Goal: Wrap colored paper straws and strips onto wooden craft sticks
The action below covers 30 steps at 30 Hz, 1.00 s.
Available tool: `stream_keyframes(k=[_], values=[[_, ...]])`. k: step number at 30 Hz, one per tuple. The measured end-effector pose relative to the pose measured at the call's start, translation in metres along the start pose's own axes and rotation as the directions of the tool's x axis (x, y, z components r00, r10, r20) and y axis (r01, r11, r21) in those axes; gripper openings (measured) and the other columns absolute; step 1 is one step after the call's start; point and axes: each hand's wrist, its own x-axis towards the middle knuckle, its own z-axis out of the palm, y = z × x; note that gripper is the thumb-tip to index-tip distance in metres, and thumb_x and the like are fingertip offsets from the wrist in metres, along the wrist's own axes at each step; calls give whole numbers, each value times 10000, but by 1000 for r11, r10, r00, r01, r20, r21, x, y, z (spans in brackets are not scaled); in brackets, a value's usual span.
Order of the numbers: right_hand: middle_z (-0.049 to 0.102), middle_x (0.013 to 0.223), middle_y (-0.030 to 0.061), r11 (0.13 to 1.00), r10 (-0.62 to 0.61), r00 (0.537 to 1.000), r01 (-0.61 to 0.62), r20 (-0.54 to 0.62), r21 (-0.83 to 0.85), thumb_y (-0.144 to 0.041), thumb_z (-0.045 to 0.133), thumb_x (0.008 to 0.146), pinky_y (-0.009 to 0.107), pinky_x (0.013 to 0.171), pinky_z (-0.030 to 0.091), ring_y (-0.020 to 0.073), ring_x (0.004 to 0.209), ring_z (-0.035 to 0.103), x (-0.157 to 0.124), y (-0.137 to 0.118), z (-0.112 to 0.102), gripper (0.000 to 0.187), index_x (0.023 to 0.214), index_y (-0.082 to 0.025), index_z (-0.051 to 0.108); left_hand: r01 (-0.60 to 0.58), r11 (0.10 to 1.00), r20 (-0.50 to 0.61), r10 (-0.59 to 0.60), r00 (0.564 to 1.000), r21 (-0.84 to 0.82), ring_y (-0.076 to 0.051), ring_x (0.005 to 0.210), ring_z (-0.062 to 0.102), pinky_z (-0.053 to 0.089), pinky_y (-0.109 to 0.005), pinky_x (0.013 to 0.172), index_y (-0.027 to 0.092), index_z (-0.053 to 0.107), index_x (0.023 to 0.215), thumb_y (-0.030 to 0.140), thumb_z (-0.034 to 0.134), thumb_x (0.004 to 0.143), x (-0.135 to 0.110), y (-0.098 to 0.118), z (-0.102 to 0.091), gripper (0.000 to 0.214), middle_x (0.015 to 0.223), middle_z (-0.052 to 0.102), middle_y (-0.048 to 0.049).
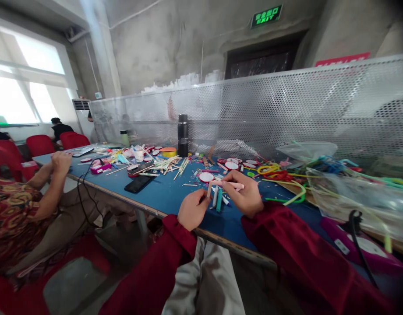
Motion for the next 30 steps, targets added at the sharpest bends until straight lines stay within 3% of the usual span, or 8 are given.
stream_keyframes(k=[24, 30], values=[[605, 653, -15, 1000, 13, 999, -13, -33, -17, -290, 590, 891, 283, 578, 391, 149, 601, 519, 1, 0, -1, 146, 773, -214, 631, 6, 1000, 9, -6, 1000, 14, -165, 766, 603, 413, -251, 672, 208, 682, 924, 272, 524, 952, 0, 2, -1, 172, 813, 686, -5], [587, 641, -22, 1000, 3, 1000, -3, 8, -7, -297, 597, 894, 283, 575, 385, 143, 590, 503, 0, 1, 0, 146, 782, -212, 637, 5, 1000, 7, -5, 1000, -2, -169, 785, 613, 420, -255, 683, 206, 684, 928, 264, 528, 947, 0, 3, -1, 167, 845, 700, -10]])
